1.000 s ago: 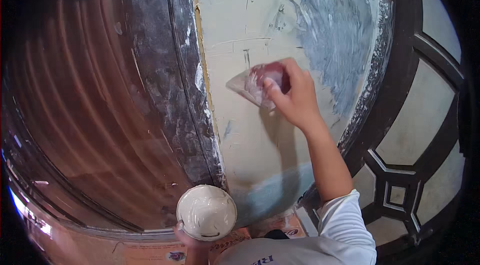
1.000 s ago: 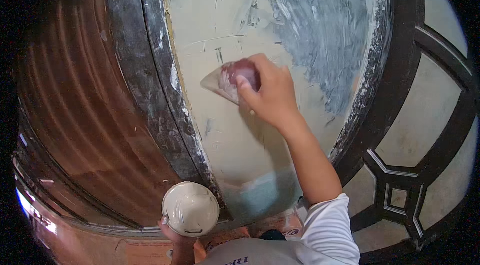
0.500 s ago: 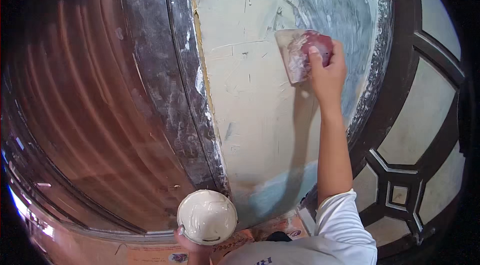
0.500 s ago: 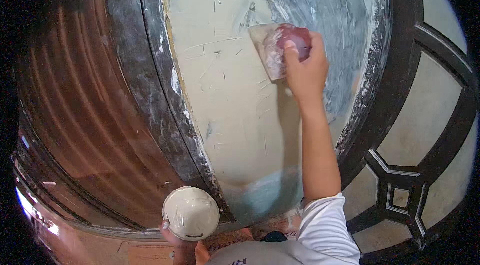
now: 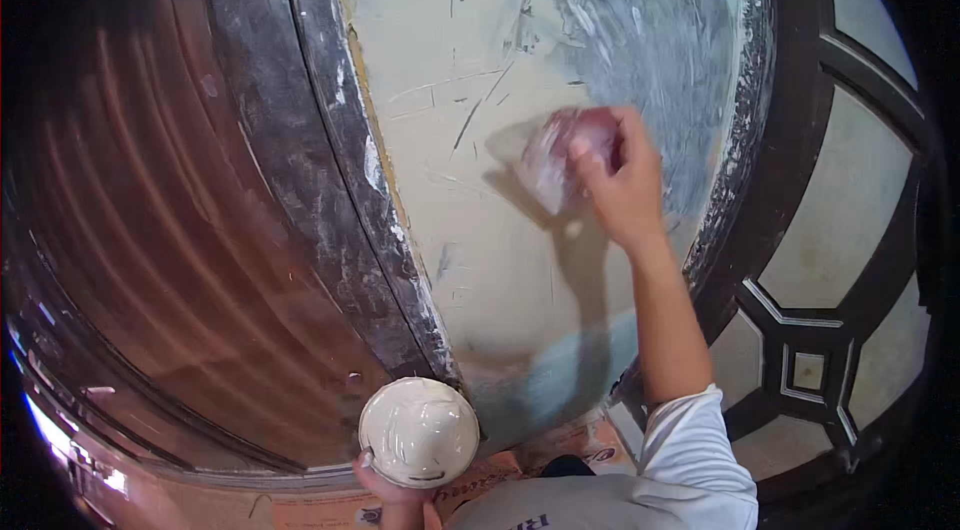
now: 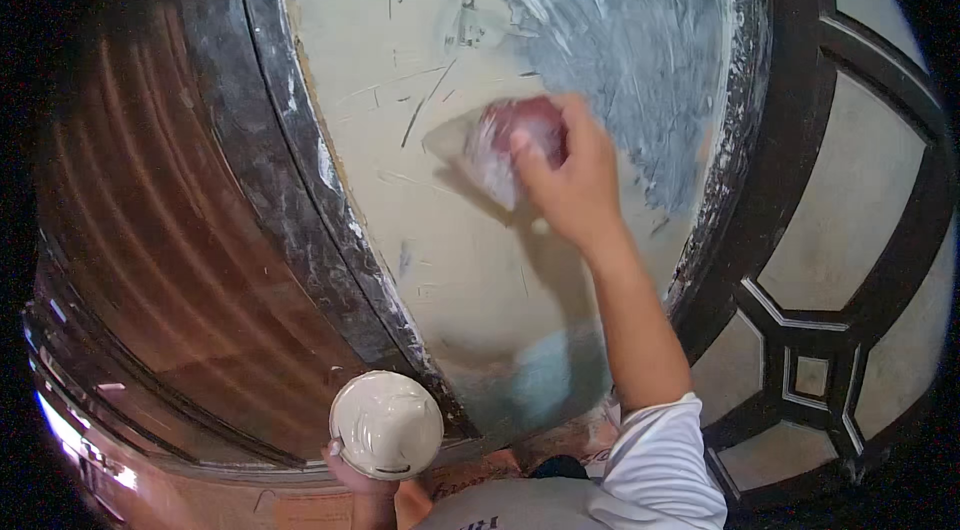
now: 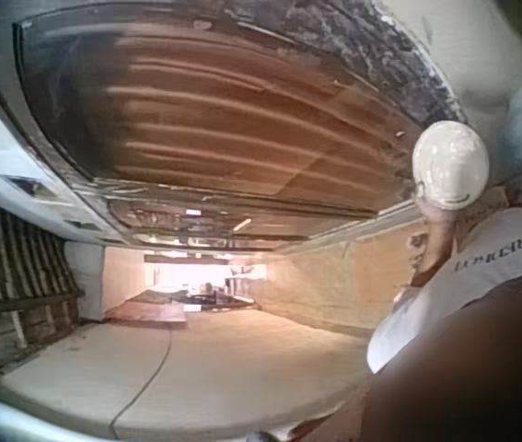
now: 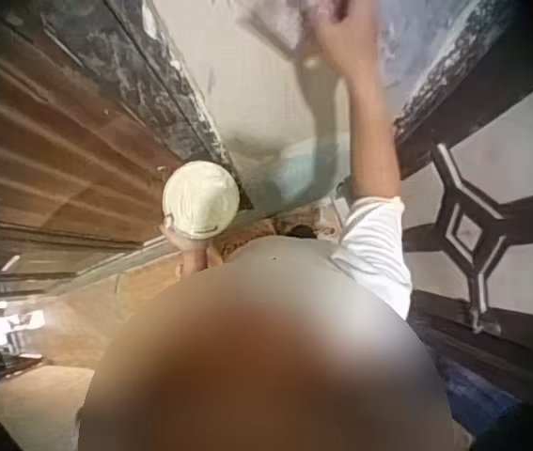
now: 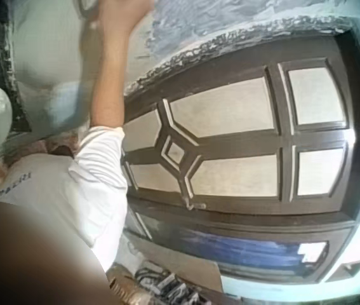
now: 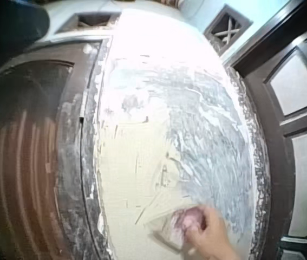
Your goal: The person applies and smooths wall putty onto a wall surface using a putty scraper.
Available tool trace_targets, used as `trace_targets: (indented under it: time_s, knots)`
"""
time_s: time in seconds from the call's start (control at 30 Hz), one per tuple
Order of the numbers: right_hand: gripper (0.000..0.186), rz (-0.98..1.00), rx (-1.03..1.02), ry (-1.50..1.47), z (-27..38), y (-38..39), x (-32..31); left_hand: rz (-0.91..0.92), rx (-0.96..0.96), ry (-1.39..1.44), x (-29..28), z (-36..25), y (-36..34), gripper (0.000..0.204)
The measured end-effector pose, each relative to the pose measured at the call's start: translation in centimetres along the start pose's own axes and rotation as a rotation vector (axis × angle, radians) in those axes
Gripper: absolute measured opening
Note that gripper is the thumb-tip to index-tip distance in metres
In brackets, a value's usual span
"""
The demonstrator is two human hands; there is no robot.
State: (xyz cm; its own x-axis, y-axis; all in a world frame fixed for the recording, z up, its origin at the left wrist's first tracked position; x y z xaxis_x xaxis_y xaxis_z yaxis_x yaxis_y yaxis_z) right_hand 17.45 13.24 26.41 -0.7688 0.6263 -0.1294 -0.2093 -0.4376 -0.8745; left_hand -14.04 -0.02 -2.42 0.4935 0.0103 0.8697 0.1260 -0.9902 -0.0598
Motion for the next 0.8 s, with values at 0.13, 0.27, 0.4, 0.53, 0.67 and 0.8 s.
trace_targets:
  time_s: [0.13,0.27,0.4,0.53,0.67,0.8]
  knots:
    - [0.027,0.285,-0.158,0.258,-2.7,7.6,1.8,0.012,-0.04,0.055,-0.5,0.7,-0.2,0.082]
    - [0.025,-0.343,0.251,0.011,-7.8,6.4,-3.5,0.005,-0.093,0.011,-0.9,0.8,-0.1,0.082]
    - [0.024,-0.368,0.287,-0.183,-8.6,6.5,-4.3,-0.06,-0.06,-0.043,-0.7,0.6,-0.1,0.082]
    - [0.027,0.162,-0.018,0.236,-4.6,9.7,1.1,-0.018,-0.116,-0.026,-0.1,1.0,-0.3,0.085]
    - [0.029,-0.359,0.314,-0.06,-11.3,6.3,-4.0,-0.015,-0.102,-0.017,-0.7,1.3,-0.3,0.084]
    - [0.028,-0.398,0.36,-0.344,-10.8,8.8,-3.6,-0.077,-0.049,-0.031,-2.2,0.9,-0.1,0.083]
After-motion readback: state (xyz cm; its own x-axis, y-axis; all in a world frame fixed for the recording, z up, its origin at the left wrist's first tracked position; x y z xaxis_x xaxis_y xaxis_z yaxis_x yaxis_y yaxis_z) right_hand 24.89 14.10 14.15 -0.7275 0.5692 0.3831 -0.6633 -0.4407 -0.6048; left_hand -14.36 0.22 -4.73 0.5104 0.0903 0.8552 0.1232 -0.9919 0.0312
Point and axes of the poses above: each hand's wrist, its own y-axis away from the middle knuckle, its own x-axis out of the palm, z = x × y, the point moved 5 cm from there along -y, towards the middle knuckle, and after that the axes turned 4 degrees about y, right-handed, at the moved point
